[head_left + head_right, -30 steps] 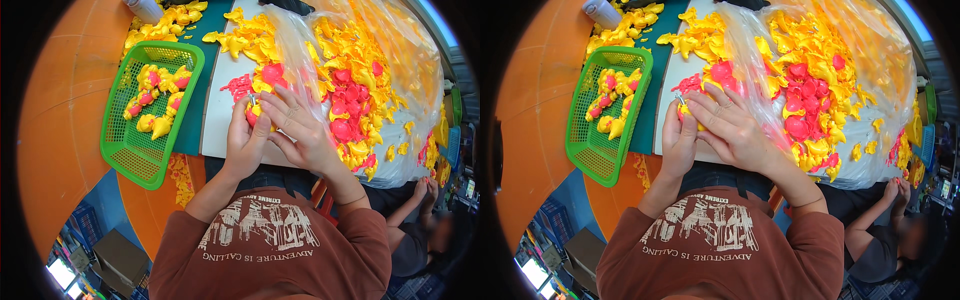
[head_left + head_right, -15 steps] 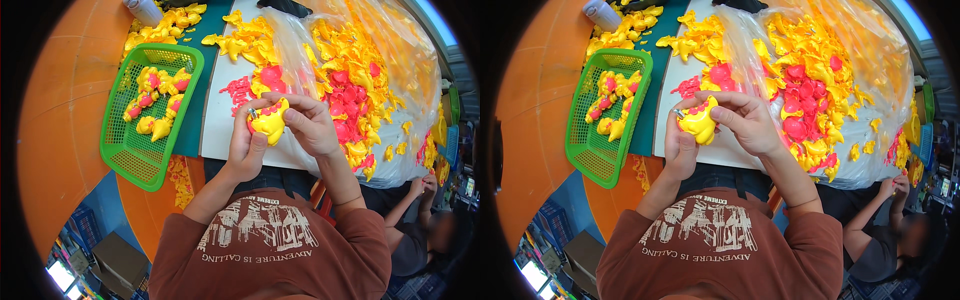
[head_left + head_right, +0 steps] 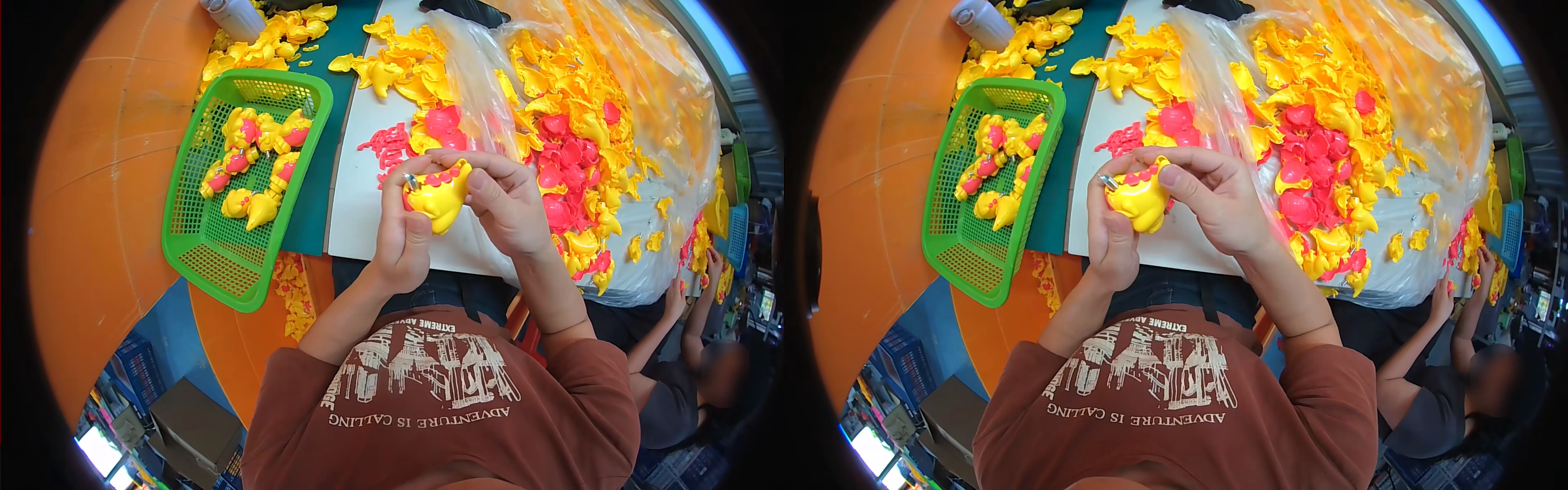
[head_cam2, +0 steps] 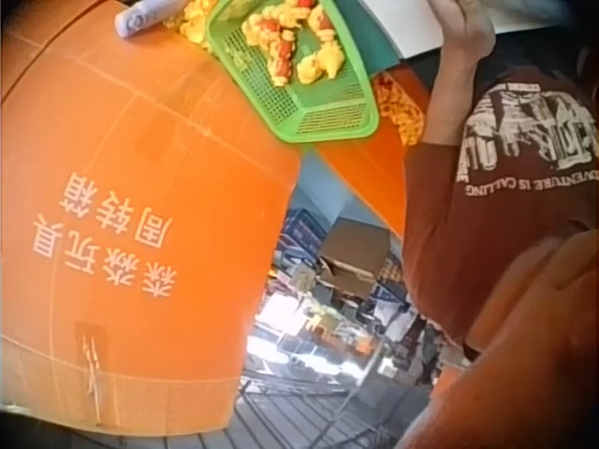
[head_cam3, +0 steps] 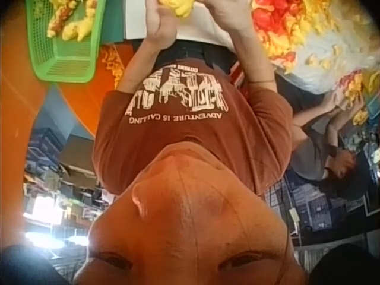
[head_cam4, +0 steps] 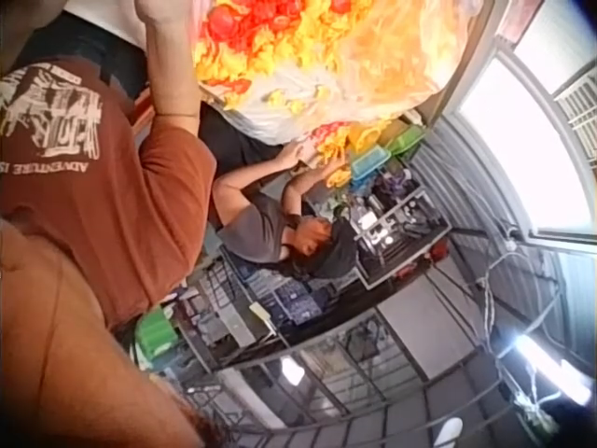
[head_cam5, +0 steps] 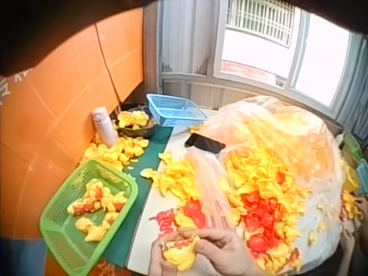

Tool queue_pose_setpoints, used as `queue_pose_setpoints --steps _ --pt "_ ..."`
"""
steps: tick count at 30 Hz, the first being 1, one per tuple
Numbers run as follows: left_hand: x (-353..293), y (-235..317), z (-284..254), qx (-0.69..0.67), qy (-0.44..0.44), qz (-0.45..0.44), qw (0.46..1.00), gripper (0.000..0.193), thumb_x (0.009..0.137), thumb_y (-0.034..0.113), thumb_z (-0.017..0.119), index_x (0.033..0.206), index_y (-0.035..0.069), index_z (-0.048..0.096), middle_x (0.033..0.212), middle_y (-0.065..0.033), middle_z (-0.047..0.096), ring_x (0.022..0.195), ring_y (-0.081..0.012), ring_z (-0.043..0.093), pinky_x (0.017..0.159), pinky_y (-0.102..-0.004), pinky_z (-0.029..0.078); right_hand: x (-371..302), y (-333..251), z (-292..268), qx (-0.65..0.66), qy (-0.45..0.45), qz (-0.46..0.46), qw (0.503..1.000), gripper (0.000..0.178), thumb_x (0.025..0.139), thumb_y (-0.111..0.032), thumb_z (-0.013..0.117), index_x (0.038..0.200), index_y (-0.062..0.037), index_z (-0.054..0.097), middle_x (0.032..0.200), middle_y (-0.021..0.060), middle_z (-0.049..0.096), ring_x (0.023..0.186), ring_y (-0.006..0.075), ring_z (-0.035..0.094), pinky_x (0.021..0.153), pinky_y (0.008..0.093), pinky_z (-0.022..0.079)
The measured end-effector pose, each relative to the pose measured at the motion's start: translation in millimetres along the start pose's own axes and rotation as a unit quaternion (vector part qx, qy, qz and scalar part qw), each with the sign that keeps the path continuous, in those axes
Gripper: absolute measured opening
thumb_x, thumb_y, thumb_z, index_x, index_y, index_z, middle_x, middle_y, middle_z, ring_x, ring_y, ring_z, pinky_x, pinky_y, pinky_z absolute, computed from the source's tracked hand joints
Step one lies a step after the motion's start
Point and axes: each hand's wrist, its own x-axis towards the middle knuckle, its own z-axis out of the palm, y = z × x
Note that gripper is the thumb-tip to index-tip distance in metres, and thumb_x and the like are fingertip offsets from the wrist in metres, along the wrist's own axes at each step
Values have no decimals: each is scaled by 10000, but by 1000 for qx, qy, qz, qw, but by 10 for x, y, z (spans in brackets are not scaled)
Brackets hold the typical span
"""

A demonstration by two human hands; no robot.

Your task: Assembling small yellow and pink plastic toy components by hand and placing them into a tray.

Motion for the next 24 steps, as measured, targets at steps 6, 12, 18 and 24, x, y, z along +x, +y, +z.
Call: queue_pose_setpoints --steps 6,12,18,24 --pt "-39 -130 -8 70 16 63 995 585 962 436 362 1296 -36 277 1250 -158 409 1150 -203 431 972 -319 347 28 84 22 49 11 -12 999 225 928 -98 511 1058 60 605 1138 196 597 1019 229 600 905 349 481" --pt "-11 -105 44 41 52 38 997 465 978 347 386 1244 -35 372 1174 -128 486 1057 -166 498 906 -289 403 62 176 4 -29 37 -80 996 205 935 -94 497 1026 50 611 1081 187 621 992 216 610 880 326 491" --pt "136 -38 12 -106 136 -57 983 376 976 280 440 1207 -17 447 1097 -78 555 973 -126 559 838 -255 457 98 234 162 -126 27 -73 989 330 975 -204 435 1237 -5 468 1226 94 527 1096 156 538 886 307 476" --pt "45 -270 70 105 142 -10 984 379 982 189 418 1294 -26 392 1266 -115 462 1174 -169 448 980 -288 360 151 644 119 -125 166 -67 976 298 975 -280 443 1025 1 532 856 33 582 796 77 538 668 237 447"
